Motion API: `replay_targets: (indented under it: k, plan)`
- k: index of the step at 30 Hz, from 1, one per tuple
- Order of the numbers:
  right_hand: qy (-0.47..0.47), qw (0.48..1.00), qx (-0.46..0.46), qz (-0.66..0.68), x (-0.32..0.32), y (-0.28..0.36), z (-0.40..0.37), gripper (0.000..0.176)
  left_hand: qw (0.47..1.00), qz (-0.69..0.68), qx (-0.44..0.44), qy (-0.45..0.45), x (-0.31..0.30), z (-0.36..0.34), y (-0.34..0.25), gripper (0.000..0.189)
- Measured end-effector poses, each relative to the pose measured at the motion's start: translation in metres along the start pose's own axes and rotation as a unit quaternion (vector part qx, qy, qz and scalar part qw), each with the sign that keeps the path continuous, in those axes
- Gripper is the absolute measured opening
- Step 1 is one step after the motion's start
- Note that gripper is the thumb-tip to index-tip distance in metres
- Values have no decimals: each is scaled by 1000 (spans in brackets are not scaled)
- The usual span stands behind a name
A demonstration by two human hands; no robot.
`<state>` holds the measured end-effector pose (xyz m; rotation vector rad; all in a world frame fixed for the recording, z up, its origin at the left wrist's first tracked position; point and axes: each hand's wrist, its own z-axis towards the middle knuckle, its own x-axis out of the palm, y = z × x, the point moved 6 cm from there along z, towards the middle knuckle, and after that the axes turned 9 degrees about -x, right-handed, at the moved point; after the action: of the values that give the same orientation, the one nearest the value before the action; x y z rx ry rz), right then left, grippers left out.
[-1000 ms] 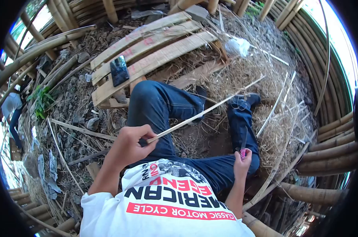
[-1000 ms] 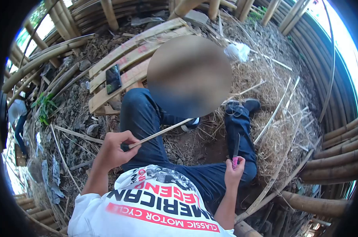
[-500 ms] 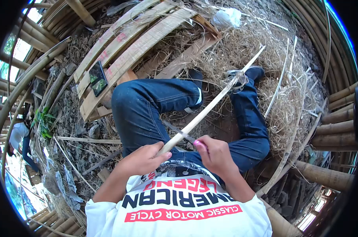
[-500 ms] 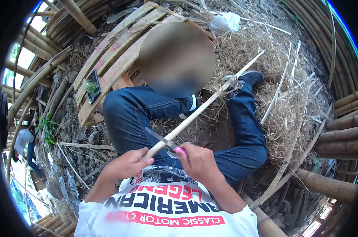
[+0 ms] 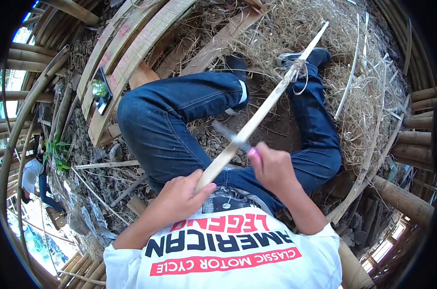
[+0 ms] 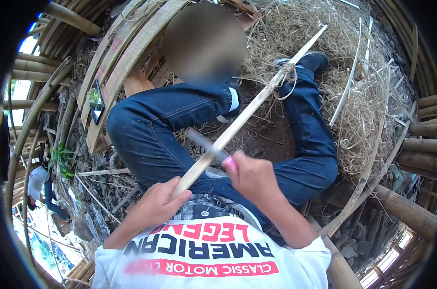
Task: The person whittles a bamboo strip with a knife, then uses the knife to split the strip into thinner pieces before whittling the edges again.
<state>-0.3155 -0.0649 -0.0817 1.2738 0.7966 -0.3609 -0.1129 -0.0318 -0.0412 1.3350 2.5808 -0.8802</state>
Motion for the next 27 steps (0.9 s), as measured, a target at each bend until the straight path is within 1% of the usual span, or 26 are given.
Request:
replay_targets:
  k: [2,3,4,6,7,9,10,11,12,13,14,15,16,17,18,20,21,22,24,25,26,27]
  plan:
    - [62,995,-64,39,5,26,-9,28,1000,2,3,0,2,-5,-4,37]
    - [53,995,-72,35,4,19,-9,28,1000,3,17,-4,1,-6,-9,37]
    - [48,999,-24,-3,1,4,-6,27,1000,11,19,2,3,-3,-9,37]
    - [29,999,33,-6,-6,-28,3,25,1000,-5,16,9,10,2,-7,37]
    - [-1,999,19,36,-8,-19,0,25,1000,-1,17,11,12,2,-8,37]
    - [44,996,-34,65,-5,8,-9,24,995,-78,54,23,11,-1,-14,34]
    - [56,994,-54,82,-2,14,-13,23,996,-69,52,30,12,-1,-15,34]
    - [25,998,-30,58,-3,0,-10,22,998,-40,39,19,11,2,-15,32]
    - [-7,999,33,39,-2,-25,-8,22,1000,-14,27,6,12,5,-14,31]
    - [-16,999,38,32,-6,-33,-9,23,1000,-9,28,10,15,5,-14,31]
    - [-25,999,39,24,-8,-38,-9,23,998,-42,40,29,18,6,-15,29]
    - [0,1000,-12,29,-11,-21,-9,26,995,-74,49,48,21,5,-16,28]
    - [26,997,-58,36,-13,2,-14,29,995,-69,44,56,24,4,-15,28]
    - [35,995,-59,76,-10,10,-18,29,996,-70,48,39,23,4,-16,24]
    - [28,996,-50,74,-8,-1,-18,29,996,-71,57,23,22,5,-18,21]
    - [-12,999,41,1,-10,-48,-14,30,996,-66,56,33,28,10,-17,20]
    - [-32,999,22,1,-13,-54,-15,30,996,-66,51,34,31,13,-18,20]
    - [-36,999,25,-3,-19,-46,-15,30,996,-62,56,37,33,14,-21,20]
    - [24,996,-53,74,-19,-2,-17,29,990,-115,74,34,30,8,-28,20]
    - [14,996,-58,60,-23,-9,-14,28,994,-69,88,19,28,8,-31,21]
    - [-19,999,6,36,-14,-32,-17,28,994,-60,85,25,32,8,-26,21]
    - [-27,999,20,15,-15,-53,-16,28,995,-60,67,32,36,12,-19,22]
